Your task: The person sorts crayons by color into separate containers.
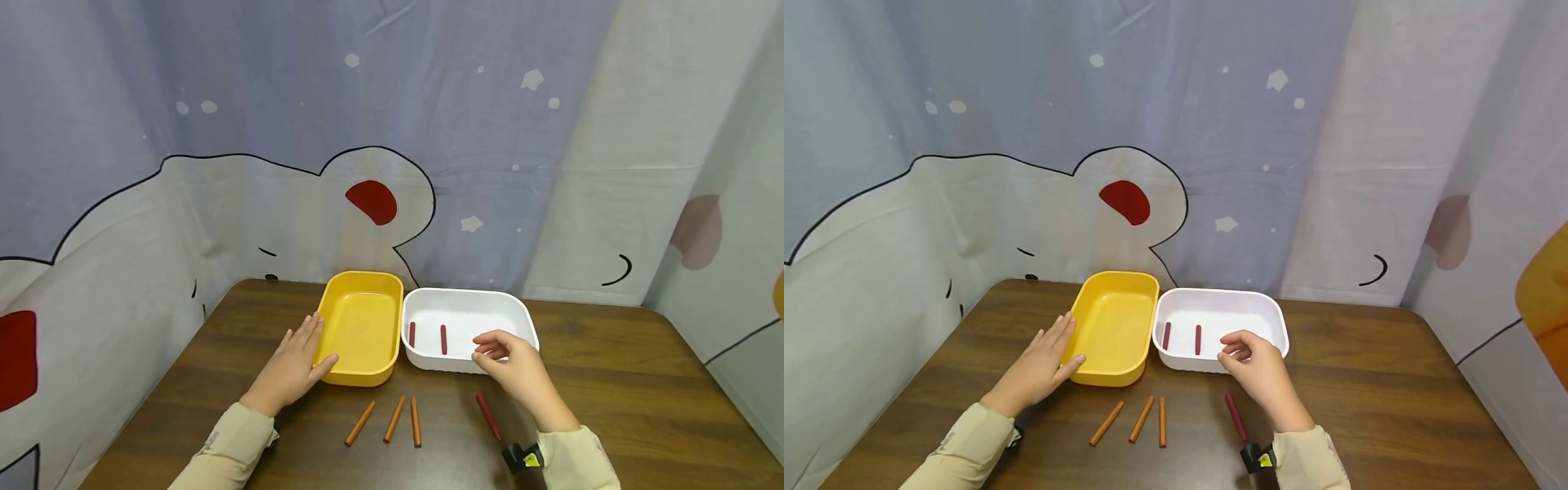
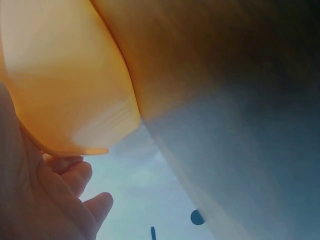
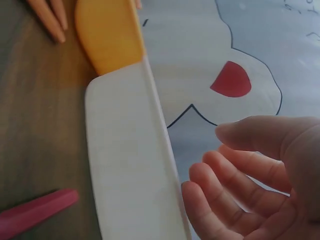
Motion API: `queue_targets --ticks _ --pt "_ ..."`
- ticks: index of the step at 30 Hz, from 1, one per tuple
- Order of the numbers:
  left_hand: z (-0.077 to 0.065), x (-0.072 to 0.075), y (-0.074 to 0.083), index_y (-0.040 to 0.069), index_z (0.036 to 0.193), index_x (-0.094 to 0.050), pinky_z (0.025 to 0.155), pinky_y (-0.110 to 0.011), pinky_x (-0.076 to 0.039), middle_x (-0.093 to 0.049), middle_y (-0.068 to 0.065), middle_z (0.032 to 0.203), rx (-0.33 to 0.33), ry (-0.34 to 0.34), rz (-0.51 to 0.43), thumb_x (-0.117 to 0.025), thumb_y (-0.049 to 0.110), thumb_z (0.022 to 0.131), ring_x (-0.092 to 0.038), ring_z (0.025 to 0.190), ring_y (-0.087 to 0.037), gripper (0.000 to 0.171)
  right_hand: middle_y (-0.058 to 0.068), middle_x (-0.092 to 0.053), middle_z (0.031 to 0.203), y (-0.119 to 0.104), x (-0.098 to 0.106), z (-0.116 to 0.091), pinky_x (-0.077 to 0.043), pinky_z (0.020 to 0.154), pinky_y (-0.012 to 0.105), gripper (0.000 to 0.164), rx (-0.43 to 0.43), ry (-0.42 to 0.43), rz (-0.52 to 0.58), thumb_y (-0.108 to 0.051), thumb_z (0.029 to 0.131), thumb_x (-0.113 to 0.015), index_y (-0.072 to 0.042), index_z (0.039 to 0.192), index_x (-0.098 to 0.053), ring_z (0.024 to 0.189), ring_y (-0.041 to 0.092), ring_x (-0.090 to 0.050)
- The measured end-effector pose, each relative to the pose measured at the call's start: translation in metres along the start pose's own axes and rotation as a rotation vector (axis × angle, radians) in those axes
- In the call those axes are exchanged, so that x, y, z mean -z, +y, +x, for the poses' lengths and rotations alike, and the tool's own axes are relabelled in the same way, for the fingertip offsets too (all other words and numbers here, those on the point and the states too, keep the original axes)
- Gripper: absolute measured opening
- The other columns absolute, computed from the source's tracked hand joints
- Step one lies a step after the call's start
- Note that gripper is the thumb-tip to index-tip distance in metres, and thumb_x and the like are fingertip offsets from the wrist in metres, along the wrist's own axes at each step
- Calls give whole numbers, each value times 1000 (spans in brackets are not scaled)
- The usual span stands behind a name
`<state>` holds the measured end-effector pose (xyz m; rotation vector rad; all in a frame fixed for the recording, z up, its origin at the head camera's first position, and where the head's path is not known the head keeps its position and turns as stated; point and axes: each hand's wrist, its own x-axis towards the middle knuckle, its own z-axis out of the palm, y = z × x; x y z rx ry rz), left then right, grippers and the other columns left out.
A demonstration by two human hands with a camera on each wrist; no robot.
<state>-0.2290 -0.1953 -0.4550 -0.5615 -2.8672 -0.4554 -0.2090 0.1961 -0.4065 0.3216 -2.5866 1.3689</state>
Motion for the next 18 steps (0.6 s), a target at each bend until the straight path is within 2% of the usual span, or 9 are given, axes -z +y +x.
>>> queue_targets --ticks 9,18 --pt "0 2 3 -10 155 -29 119 -63 -21 -25 -24 163 -11 9 -10 -49 50 105 -22 151 -40 80 1 -72 86 10 1 -17 -55 67 24 15 -58 -53 -71 -3 85 -78 -3 99 -74 74 13 -69" --pt "0 1 1 -8 155 -29 120 -61 -20 -23 -22 164 7 -5 -6 -48 51 105 -20 153 -37 80 -2 -68 77 18 -3 -23 -52 63 26 13 -99 -143 -136 -5 82 -80 -2 92 -72 68 11 -65"
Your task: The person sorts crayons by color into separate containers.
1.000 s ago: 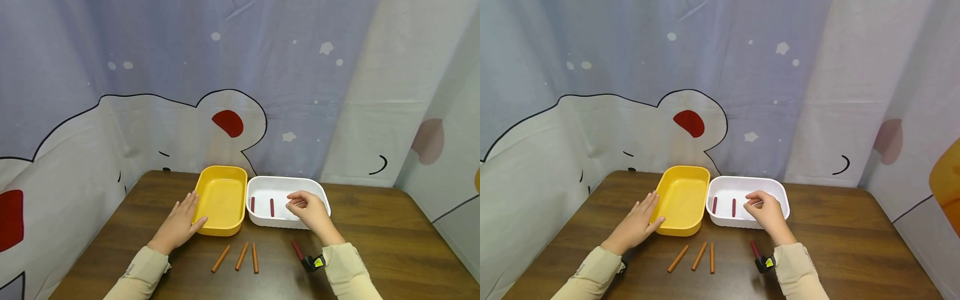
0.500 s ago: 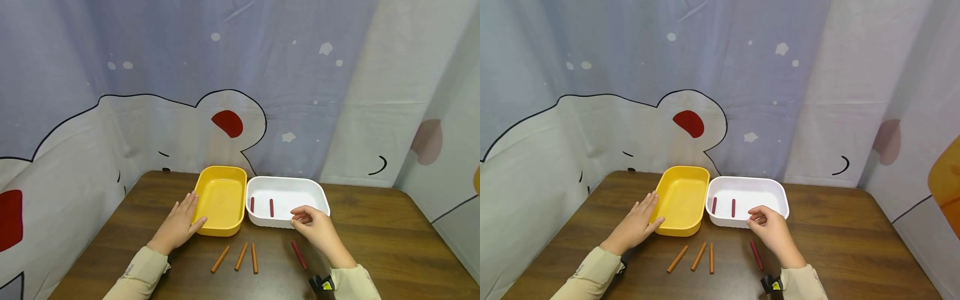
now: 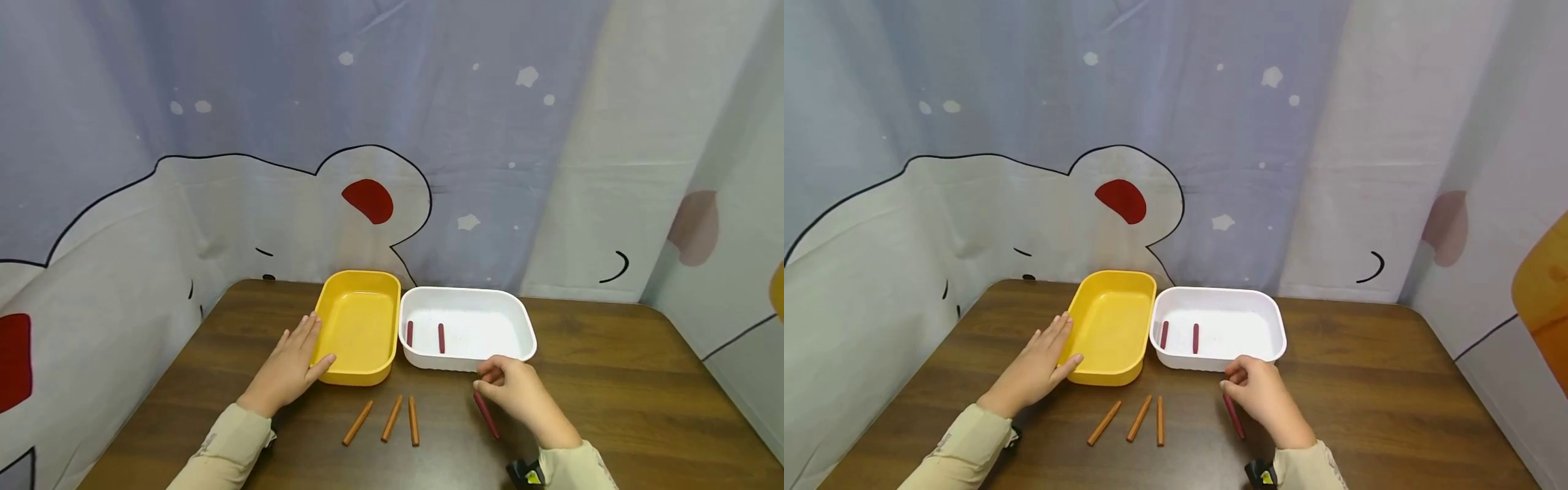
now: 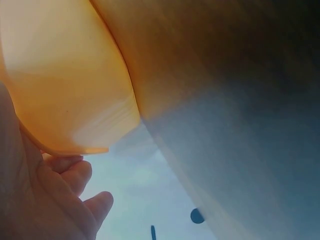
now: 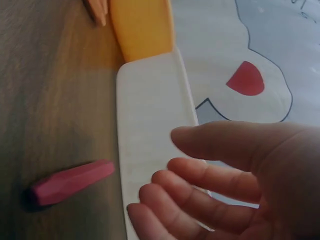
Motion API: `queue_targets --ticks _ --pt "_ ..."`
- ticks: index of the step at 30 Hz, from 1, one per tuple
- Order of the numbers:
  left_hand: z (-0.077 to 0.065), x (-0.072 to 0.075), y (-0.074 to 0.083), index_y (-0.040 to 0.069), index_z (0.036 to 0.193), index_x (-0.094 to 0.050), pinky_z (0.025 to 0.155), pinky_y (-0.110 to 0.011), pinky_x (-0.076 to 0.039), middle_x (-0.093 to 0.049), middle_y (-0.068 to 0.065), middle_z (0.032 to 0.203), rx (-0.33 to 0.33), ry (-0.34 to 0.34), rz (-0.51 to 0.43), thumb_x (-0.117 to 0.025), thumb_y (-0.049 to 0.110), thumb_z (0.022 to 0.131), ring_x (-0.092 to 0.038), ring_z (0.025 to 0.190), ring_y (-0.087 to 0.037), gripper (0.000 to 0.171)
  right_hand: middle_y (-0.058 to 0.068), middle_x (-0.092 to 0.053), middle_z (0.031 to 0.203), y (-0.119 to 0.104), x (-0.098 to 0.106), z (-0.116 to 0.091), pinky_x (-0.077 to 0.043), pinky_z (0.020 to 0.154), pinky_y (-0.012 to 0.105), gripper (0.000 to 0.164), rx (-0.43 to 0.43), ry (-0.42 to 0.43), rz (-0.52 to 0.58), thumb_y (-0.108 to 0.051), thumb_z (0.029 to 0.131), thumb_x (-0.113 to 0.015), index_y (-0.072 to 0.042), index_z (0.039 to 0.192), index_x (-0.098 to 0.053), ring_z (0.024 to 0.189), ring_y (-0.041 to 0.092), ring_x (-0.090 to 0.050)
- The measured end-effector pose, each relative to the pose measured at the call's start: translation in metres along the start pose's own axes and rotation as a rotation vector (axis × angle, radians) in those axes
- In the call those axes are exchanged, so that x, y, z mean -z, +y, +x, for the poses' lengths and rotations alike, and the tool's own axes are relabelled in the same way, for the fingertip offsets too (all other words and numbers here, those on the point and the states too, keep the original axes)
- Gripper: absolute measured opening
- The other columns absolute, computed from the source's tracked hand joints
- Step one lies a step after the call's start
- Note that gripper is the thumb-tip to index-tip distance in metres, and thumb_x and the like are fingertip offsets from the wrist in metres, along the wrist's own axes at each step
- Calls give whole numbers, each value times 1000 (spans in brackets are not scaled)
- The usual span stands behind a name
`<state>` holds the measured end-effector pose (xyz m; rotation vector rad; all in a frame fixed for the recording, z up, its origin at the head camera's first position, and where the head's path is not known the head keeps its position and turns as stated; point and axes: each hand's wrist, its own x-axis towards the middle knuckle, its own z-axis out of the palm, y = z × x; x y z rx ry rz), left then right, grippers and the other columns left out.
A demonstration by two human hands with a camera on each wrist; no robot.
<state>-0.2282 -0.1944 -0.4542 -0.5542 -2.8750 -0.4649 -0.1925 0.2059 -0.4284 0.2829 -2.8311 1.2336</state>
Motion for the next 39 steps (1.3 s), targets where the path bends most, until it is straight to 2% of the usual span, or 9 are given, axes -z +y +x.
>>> queue_targets --ticks 6,11,18,25,32,39 --pt "-1 1 1 -9 155 -30 118 -63 -21 -24 -23 164 -7 13 -6 -48 51 105 -22 152 -39 80 0 -68 73 3 -5 -2 -52 63 33 16 -65 -31 -83 -7 79 -83 -3 87 -70 68 13 -63" --pt "-1 1 0 -10 154 -30 118 -63 -22 -25 -23 163 -7 16 -5 -49 50 105 -22 152 -39 80 -1 -64 68 5 -11 -4 -49 60 33 17 -112 -40 -114 -7 78 -83 -5 81 -66 64 12 -58" --pt "-1 0 0 -9 154 -30 119 -62 -22 -25 -22 164 -5 11 2 -49 50 105 -22 152 -38 80 0 -60 58 3 -17 -8 -49 62 32 20 -142 -73 -87 1 78 -81 -3 85 -62 49 14 -57" --pt "-1 0 0 -9 154 -30 119 -62 -22 -25 -23 163 -6 10 5 -49 50 105 -22 152 -38 80 1 -56 50 4 -22 -10 -45 52 28 22 -154 -66 -62 6 77 -77 -5 79 -58 37 14 -52" --pt "-1 0 -1 -9 155 -29 119 -62 -21 -25 -22 164 -3 10 7 -48 51 105 -21 152 -38 80 -1 -55 62 5 -22 -8 -45 56 27 19 -123 -27 -150 3 74 -78 -7 74 -62 58 12 -52" --pt "0 -2 -2 -8 156 -28 119 -61 -20 -22 -21 165 4 5 -3 -46 53 105 -20 153 -37 81 -1 -59 68 5 -21 -6 -48 60 29 19 -89 -21 -144 5 70 -76 -8 75 -63 65 12 -54"
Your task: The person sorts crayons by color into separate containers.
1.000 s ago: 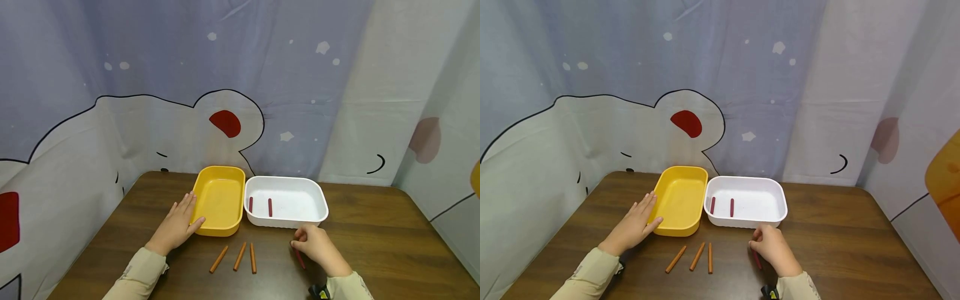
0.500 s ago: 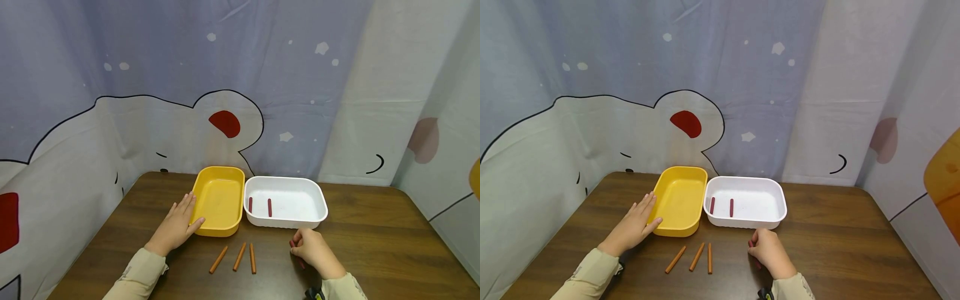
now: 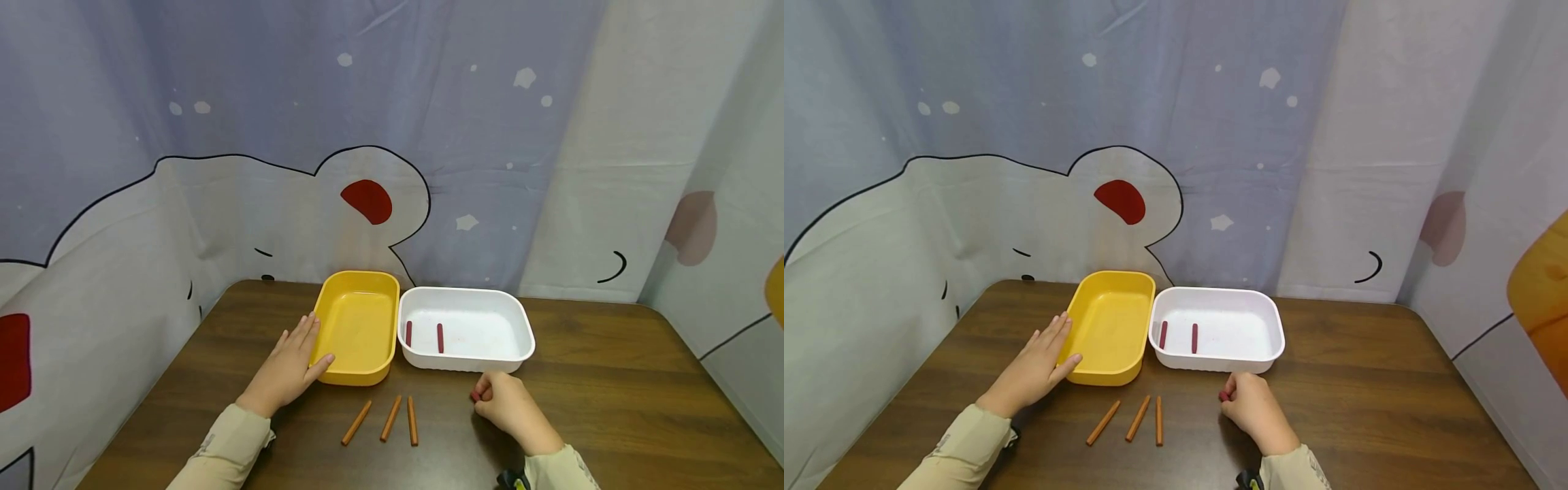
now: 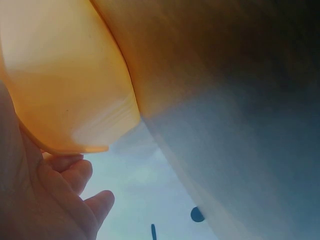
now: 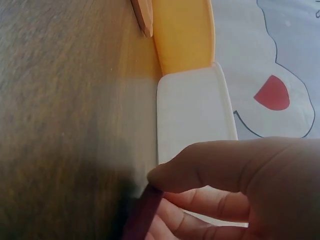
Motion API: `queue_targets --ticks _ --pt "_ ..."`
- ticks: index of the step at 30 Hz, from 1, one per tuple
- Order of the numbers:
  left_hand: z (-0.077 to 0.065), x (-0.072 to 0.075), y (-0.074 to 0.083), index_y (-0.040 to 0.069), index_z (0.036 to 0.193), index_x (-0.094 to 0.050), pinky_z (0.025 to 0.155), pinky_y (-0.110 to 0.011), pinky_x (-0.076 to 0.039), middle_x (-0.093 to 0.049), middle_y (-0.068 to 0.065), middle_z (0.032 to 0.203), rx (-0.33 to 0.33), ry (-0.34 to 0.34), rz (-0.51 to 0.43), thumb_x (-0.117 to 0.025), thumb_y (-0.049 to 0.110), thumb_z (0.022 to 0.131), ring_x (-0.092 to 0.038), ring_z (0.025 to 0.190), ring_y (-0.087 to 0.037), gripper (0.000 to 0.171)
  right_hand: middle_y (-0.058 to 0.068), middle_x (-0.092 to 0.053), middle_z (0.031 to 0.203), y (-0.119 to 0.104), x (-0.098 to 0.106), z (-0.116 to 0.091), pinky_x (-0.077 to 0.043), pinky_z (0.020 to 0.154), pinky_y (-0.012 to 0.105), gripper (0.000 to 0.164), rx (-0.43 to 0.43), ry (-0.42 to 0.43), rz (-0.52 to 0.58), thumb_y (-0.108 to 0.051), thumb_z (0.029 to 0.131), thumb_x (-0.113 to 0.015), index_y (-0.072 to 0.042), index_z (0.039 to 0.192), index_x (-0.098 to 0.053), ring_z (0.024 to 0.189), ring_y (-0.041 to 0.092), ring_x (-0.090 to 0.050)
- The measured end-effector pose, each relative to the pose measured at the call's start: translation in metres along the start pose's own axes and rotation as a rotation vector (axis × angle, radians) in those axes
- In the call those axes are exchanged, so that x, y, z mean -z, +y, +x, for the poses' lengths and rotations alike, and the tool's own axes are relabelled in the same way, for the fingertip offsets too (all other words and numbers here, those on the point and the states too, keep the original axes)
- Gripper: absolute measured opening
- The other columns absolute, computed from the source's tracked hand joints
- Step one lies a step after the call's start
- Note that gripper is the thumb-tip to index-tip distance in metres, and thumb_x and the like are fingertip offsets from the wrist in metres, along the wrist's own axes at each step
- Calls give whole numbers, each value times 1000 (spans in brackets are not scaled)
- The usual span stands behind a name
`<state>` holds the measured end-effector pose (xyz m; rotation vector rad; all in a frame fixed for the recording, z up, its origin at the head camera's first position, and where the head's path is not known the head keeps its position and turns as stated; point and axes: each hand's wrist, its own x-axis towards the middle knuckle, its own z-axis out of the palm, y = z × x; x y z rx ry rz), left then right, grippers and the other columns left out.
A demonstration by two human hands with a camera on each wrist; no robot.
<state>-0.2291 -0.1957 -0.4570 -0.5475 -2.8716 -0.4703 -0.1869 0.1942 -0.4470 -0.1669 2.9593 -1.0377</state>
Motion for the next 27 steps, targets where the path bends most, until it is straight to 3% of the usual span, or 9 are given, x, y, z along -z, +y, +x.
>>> queue_targets --ticks 11,16,20,27 --pt "0 0 -1 -8 156 -29 120 -61 -20 -23 -21 165 0 8 1 -46 54 105 -20 153 -36 81 -2 -64 73 1 -1 5 -50 63 28 15 18 18 156 4 75 -76 -5 84 -67 68 11 -59" --pt "0 1 0 -8 156 -29 119 -61 -21 -23 -21 165 1 6 5 -46 53 105 -20 153 -37 81 5 -70 80 6 -1 8 -53 57 27 14 28 -92 359 1 83 -74 6 96 -69 64 15 -63" --pt "0 2 1 -8 156 -29 119 -61 -21 -23 -21 164 1 7 6 -46 53 105 -21 152 -37 81 13 -72 88 5 2 9 -59 65 29 25 16 -183 575 1 87 -69 17 106 -65 73 13 -65" --pt "0 3 2 -8 155 -30 119 -62 -21 -24 -22 164 0 8 3 -47 52 105 -21 152 -37 81 10 -71 95 -2 10 9 -60 72 30 34 -44 -221 813 -2 91 -66 21 115 -59 82 14 -67"
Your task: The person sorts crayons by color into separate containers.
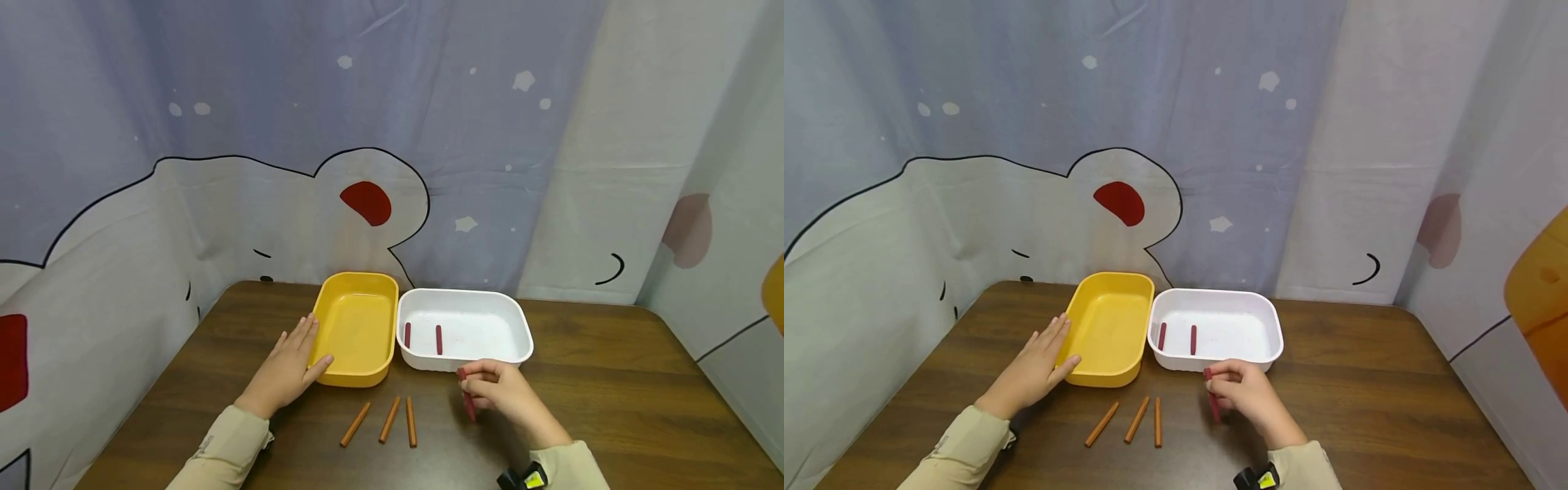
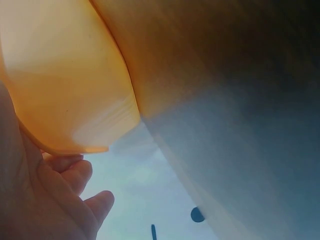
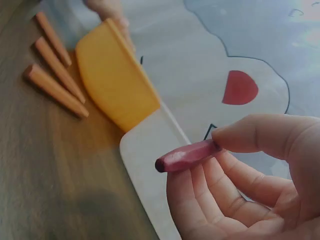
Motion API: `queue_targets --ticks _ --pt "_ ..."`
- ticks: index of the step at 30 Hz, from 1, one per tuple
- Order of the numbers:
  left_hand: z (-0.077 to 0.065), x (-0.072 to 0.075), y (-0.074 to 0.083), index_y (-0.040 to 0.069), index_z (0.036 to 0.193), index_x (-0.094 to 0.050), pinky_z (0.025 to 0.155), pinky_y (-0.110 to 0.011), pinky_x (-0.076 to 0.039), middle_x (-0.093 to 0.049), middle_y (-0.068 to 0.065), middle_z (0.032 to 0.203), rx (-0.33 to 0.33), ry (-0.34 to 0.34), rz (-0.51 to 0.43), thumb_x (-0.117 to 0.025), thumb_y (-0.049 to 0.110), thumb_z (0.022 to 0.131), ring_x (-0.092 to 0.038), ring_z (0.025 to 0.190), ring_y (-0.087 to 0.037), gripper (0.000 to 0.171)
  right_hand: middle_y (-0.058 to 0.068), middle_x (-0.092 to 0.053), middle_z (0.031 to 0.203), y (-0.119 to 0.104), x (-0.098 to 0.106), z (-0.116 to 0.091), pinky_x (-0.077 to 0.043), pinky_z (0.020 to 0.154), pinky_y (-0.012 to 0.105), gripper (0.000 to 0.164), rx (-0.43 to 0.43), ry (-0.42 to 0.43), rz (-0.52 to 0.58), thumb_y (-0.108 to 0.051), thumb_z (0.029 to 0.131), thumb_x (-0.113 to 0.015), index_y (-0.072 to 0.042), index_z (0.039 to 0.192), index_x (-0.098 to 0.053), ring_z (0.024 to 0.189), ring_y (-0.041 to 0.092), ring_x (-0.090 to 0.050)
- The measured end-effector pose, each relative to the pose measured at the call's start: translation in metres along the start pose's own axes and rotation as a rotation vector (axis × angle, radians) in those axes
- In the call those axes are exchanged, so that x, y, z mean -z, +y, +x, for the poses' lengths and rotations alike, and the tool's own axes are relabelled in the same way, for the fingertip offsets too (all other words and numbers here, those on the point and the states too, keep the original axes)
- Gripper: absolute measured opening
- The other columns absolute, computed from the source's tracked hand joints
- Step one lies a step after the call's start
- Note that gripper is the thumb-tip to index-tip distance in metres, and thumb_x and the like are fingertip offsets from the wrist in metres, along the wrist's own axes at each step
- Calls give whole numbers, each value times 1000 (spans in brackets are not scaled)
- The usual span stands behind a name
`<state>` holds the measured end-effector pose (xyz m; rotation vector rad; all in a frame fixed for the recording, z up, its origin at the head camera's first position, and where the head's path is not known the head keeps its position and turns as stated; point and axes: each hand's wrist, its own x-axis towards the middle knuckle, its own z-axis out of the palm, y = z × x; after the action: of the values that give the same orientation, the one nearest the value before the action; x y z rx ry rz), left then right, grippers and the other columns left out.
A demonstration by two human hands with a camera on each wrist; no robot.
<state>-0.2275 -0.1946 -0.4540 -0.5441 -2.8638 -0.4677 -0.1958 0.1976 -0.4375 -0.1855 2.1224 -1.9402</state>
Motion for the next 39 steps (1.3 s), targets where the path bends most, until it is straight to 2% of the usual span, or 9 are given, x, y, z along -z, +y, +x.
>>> queue_targets --ticks 5,9,17,21,27,31,34,39 --pt "0 0 0 -9 155 -30 119 -62 -21 -23 -21 164 3 -3 7 -46 53 105 -21 152 -37 80 9 -71 97 -8 2 -1 -61 76 31 34 32 -27 78 -1 93 -64 22 117 -56 86 14 -69" --pt "0 1 1 -9 154 -31 119 -62 -21 -24 -22 164 1 -3 3 -46 52 105 -21 152 -37 80 7 -70 95 -15 4 3 -61 76 31 35 64 -9 103 0 93 -64 22 119 -55 85 14 -70" --pt "1 -1 1 -9 155 -30 119 -62 -21 -23 -22 164 1 -4 1 -47 53 105 -22 152 -38 81 2 -70 93 -29 14 24 -61 77 31 29 80 34 136 3 93 -63 18 118 -58 85 12 -68" --pt "1 0 1 -9 155 -30 119 -62 -21 -23 -22 164 3 -5 2 -46 53 105 -21 152 -37 81 1 -70 95 -34 19 38 -61 77 31 34 73 74 126 2 94 -63 19 121 -56 89 14 -69" --pt "0 1 1 -9 154 -31 119 -62 -21 -24 -21 164 1 -2 4 -47 51 105 -23 152 -38 79 6 -70 103 -34 25 58 -60 77 28 41 36 134 60 -3 95 -64 20 127 -54 83 12 -67" --pt "1 0 1 -9 155 -31 119 -62 -22 -24 -22 164 -4 -1 3 -48 51 105 -22 152 -38 79 5 -71 94 -30 29 68 -59 72 25 39 9 190 -21 -3 94 -65 19 125 -58 75 9 -66" --pt "1 0 1 -8 155 -31 119 -62 -21 -25 -22 164 -5 1 1 -48 51 105 -22 152 -37 79 6 -71 92 -27 30 74 -60 68 25 37 9 219 -113 -4 93 -66 18 121 -60 71 9 -67" --pt "1 -1 0 -9 154 -31 119 -62 -21 -24 -22 164 -3 -3 2 -48 51 105 -22 152 -37 79 15 -72 94 -24 29 81 -61 64 29 31 -9 237 -277 -6 91 -68 15 114 -64 67 13 -67"
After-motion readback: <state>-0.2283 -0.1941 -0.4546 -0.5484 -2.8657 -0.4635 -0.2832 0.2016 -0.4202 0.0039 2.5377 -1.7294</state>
